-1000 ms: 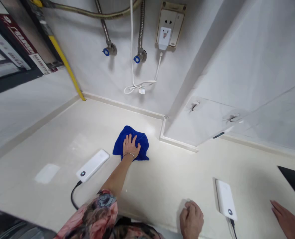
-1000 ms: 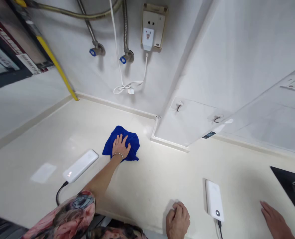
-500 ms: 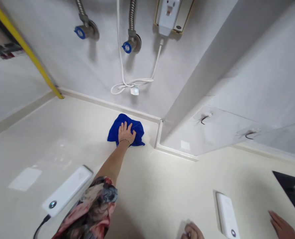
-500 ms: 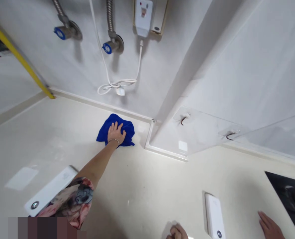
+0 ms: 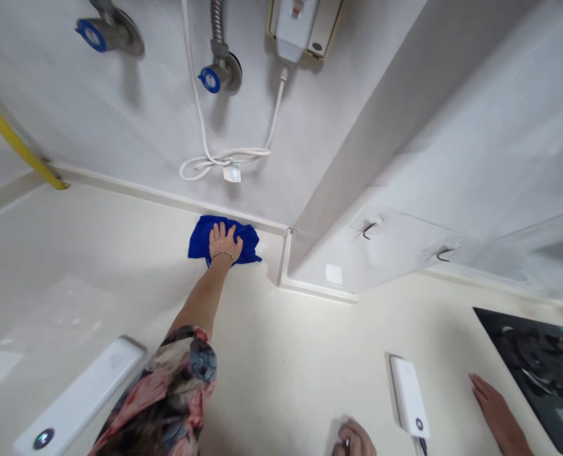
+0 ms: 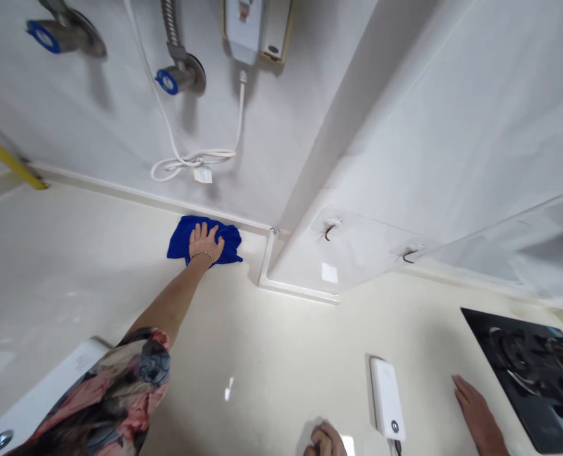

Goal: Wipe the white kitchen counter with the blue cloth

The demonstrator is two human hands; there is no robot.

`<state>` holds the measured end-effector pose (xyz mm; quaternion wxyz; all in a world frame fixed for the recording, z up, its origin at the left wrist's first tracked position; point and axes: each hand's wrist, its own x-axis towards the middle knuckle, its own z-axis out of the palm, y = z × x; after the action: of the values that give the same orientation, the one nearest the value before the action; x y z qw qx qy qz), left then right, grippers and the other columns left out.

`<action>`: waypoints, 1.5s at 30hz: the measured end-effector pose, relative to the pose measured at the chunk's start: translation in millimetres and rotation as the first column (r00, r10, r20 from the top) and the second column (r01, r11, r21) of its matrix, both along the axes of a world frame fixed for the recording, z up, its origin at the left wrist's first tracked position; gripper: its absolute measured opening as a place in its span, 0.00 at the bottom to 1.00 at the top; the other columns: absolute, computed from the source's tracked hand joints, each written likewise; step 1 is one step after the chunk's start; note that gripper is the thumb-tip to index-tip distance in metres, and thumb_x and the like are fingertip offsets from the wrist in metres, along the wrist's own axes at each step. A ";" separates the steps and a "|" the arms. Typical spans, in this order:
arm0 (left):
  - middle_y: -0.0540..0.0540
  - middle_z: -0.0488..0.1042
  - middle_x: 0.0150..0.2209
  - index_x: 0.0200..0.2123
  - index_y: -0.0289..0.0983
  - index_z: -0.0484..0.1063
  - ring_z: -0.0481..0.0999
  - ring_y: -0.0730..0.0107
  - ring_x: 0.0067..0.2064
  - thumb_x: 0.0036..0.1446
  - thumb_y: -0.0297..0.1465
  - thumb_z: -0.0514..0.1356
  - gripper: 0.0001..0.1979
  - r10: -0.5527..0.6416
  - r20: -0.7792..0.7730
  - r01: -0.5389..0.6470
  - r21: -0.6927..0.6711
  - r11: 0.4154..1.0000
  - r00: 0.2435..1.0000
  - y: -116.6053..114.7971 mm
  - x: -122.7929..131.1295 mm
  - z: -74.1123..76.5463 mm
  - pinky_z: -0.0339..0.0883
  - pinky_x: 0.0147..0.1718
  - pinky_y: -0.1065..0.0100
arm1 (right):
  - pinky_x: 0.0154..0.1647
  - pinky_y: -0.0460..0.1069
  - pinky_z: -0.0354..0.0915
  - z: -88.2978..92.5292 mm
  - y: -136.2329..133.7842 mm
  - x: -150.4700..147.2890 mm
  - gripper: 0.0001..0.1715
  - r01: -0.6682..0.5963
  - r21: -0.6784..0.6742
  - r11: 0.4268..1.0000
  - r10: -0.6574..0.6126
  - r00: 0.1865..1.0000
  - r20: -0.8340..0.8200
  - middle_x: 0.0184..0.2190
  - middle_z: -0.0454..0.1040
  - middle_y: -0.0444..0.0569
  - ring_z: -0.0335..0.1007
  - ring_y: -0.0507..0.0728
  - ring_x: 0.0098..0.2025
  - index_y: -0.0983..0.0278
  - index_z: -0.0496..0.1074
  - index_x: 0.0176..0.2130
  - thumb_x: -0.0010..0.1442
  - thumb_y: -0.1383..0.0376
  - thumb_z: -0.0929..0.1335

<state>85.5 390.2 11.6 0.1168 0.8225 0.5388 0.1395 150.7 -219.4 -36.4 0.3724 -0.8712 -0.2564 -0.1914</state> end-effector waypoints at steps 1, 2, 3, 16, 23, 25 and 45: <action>0.35 0.52 0.75 0.71 0.36 0.61 0.44 0.46 0.76 0.68 0.40 0.47 0.32 -0.009 -0.002 0.009 -0.007 1.000 1.000 -2.4 -2.6 -0.3 0.39 0.73 0.48 | 0.29 0.85 0.60 12.2 -2.9 14.6 0.40 0.008 0.008 1.000 -0.008 1.000 0.017 0.55 0.71 0.52 0.61 0.91 0.59 0.28 0.71 0.49 0.33 0.53 0.71; 0.36 0.51 0.75 0.71 0.36 0.61 0.44 0.46 0.76 0.68 0.40 0.47 0.32 -0.019 -0.003 0.019 -0.011 1.000 1.000 -5.7 -5.7 -0.6 0.38 0.73 0.49 | 0.30 0.85 0.60 23.2 -6.4 28.4 0.40 0.014 0.014 1.000 -0.014 0.999 0.037 0.56 0.70 0.52 0.59 0.91 0.60 0.29 0.71 0.50 0.33 0.52 0.71; 0.36 0.51 0.75 0.71 0.36 0.61 0.44 0.47 0.76 0.68 0.40 0.47 0.32 -0.030 -0.003 0.030 -0.011 0.999 1.000 -10.0 -9.3 -1.0 0.38 0.73 0.50 | 0.32 0.85 0.59 31.8 -9.8 39.4 0.41 0.018 0.019 1.000 -0.019 0.999 0.051 0.57 0.69 0.52 0.57 0.91 0.62 0.30 0.71 0.51 0.34 0.52 0.71; 0.40 0.55 0.74 0.69 0.38 0.65 0.50 0.51 0.75 0.67 0.38 0.51 0.30 -0.153 0.019 0.152 0.069 0.986 0.988 -152.2 -82.6 -11.9 0.43 0.74 0.50 | 0.42 0.72 0.66 -17.3 -2.0 -26.0 0.05 -0.219 -0.116 0.969 0.223 0.975 0.020 0.41 0.74 0.57 0.71 0.75 0.46 0.53 0.73 0.34 0.54 0.59 0.68; 0.38 0.56 0.73 0.69 0.37 0.65 0.52 0.49 0.75 0.66 0.36 0.53 0.30 -0.237 -0.017 0.238 0.072 0.969 0.971 -256.9 -119.4 -6.9 0.48 0.73 0.47 | 0.48 0.59 0.64 -9.0 -0.6 -36.8 0.08 -0.185 -0.204 0.961 0.213 0.969 0.126 0.44 0.74 0.58 0.70 0.66 0.49 0.61 0.70 0.37 0.60 0.68 0.62; 0.38 0.56 0.73 0.70 0.37 0.64 0.52 0.50 0.75 0.66 0.37 0.53 0.30 -0.269 -0.037 0.271 0.073 0.960 0.962 -284.4 -128.0 -8.3 0.49 0.73 0.47 | 0.48 0.59 0.64 -8.5 0.8 -38.3 0.08 -0.179 -0.193 0.965 0.206 0.970 0.126 0.45 0.74 0.58 0.70 0.66 0.49 0.61 0.71 0.37 0.60 0.67 0.62; 0.38 0.50 0.75 0.71 0.39 0.61 0.45 0.45 0.76 0.68 0.40 0.51 0.31 -0.077 -0.017 0.077 0.004 0.997 0.997 -158.4 -83.7 -0.6 0.44 0.73 0.45 | 0.37 0.82 0.61 -7.2 -0.9 -25.3 0.11 -0.087 0.105 0.991 0.106 0.975 -0.195 0.45 0.74 0.60 0.69 0.84 0.48 0.46 0.77 0.33 0.45 0.51 0.72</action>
<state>1.7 231.8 11.0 0.1157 0.8441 0.5073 0.1295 125.3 -220.3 -43.6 0.4466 -0.8536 -0.2500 -0.0967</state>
